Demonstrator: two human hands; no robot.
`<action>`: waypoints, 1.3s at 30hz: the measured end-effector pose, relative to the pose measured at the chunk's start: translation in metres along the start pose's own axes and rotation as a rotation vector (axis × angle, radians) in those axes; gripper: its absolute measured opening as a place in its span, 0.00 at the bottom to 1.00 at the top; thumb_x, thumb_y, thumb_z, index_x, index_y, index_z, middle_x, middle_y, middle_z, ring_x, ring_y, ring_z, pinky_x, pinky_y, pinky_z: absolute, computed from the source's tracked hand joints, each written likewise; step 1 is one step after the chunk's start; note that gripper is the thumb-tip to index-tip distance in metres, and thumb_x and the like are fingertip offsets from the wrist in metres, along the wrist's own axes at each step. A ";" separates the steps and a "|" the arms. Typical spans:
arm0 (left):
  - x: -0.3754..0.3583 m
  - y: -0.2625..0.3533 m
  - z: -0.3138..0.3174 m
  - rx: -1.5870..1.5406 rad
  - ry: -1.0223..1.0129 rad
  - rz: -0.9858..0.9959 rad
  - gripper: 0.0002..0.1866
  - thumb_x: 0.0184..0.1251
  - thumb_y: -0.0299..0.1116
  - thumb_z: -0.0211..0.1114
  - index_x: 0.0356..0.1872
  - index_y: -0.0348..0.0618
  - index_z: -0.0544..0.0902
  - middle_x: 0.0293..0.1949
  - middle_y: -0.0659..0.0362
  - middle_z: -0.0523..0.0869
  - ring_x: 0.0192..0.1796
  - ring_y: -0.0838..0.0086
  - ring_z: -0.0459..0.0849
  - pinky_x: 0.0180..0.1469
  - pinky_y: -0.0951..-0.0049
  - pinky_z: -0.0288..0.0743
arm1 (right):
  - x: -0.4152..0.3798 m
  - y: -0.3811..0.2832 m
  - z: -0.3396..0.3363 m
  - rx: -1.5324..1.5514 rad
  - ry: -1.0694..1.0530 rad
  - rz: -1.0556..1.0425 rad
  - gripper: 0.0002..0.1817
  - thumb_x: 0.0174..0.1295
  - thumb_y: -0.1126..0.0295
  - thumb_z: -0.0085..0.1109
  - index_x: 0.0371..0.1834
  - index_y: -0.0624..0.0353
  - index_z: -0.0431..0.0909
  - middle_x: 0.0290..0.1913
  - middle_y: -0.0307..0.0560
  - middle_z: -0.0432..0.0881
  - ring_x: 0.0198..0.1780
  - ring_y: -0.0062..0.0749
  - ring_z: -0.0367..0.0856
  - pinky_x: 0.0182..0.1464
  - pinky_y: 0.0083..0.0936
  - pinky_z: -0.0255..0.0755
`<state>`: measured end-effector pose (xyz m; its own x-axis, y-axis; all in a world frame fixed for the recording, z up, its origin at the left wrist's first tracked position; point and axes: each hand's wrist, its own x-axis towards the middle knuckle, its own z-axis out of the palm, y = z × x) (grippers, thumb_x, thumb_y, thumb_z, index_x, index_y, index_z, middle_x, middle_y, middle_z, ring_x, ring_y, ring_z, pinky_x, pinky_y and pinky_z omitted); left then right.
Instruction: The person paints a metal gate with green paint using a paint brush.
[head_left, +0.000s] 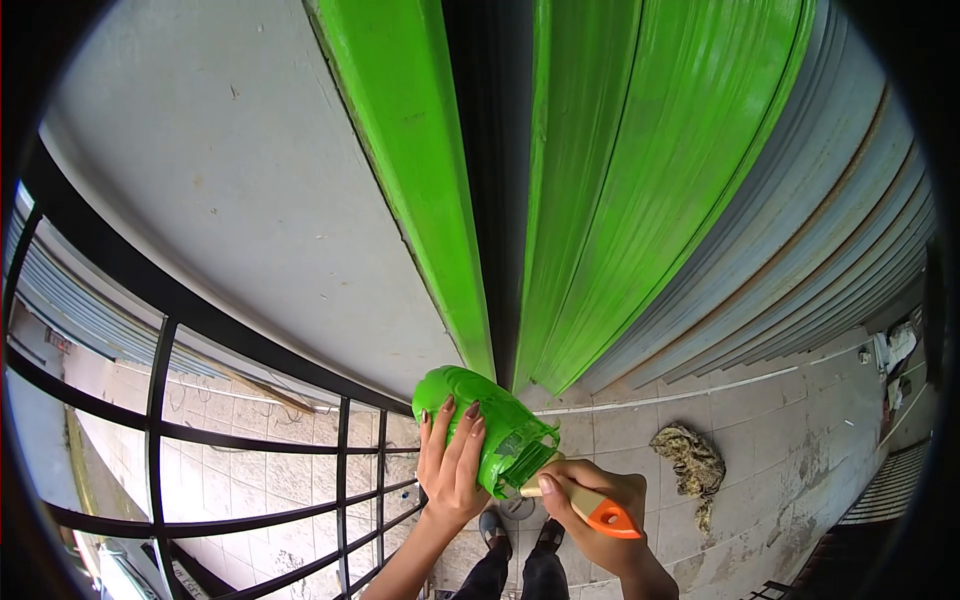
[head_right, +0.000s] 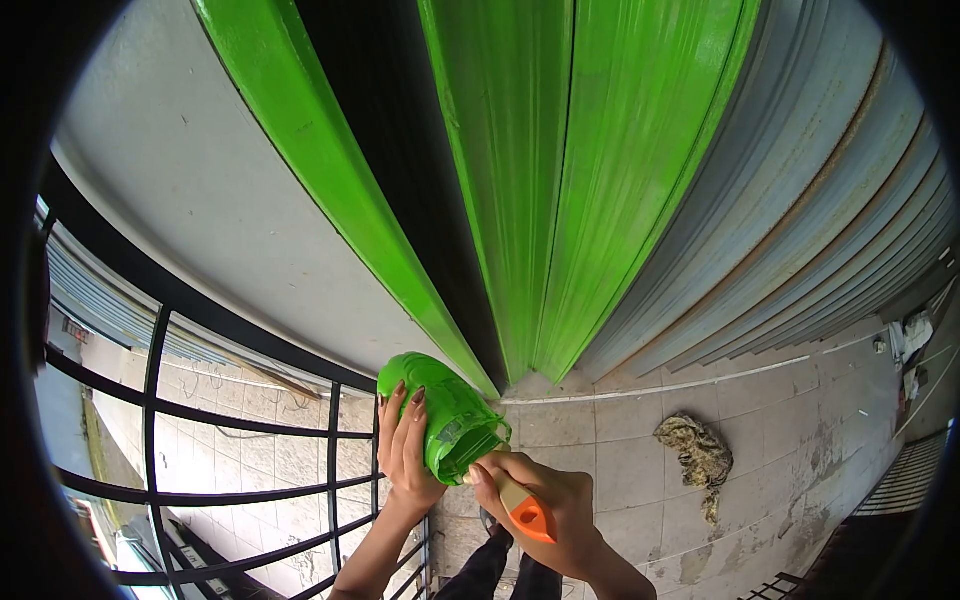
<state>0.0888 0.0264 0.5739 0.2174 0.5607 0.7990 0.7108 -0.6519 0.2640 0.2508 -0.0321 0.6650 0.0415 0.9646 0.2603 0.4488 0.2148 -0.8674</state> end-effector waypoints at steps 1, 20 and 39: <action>-0.002 0.000 0.000 0.005 -0.006 0.000 0.22 0.60 0.32 0.65 0.54 0.32 0.76 0.53 0.45 0.83 0.59 0.42 0.78 0.62 0.39 0.68 | -0.001 0.001 0.000 0.004 -0.009 0.000 0.05 0.60 0.72 0.66 0.36 0.60 0.80 0.20 0.39 0.80 0.17 0.22 0.78 0.21 0.18 0.70; -0.013 0.013 -0.001 -0.425 -0.370 -0.634 0.51 0.29 0.33 0.84 0.63 0.33 0.69 0.55 0.45 0.81 0.54 0.58 0.83 0.57 0.64 0.77 | -0.042 0.065 0.007 0.836 0.110 0.199 0.12 0.65 0.75 0.52 0.47 0.73 0.76 0.34 0.57 0.84 0.31 0.32 0.86 0.37 0.23 0.81; -0.013 0.026 -0.007 -0.565 -0.528 -0.656 0.46 0.33 0.34 0.85 0.59 0.31 0.72 0.48 0.51 0.86 0.49 0.70 0.86 0.55 0.69 0.79 | 0.114 0.138 0.035 0.886 0.632 -0.263 0.10 0.57 0.75 0.48 0.28 0.70 0.77 0.24 0.51 0.81 0.22 0.31 0.80 0.28 0.22 0.74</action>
<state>0.0998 -0.0007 0.5742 0.2629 0.9597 0.0994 0.4056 -0.2034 0.8911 0.2858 0.1127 0.5601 0.5979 0.6761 0.4306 -0.2729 0.6768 -0.6837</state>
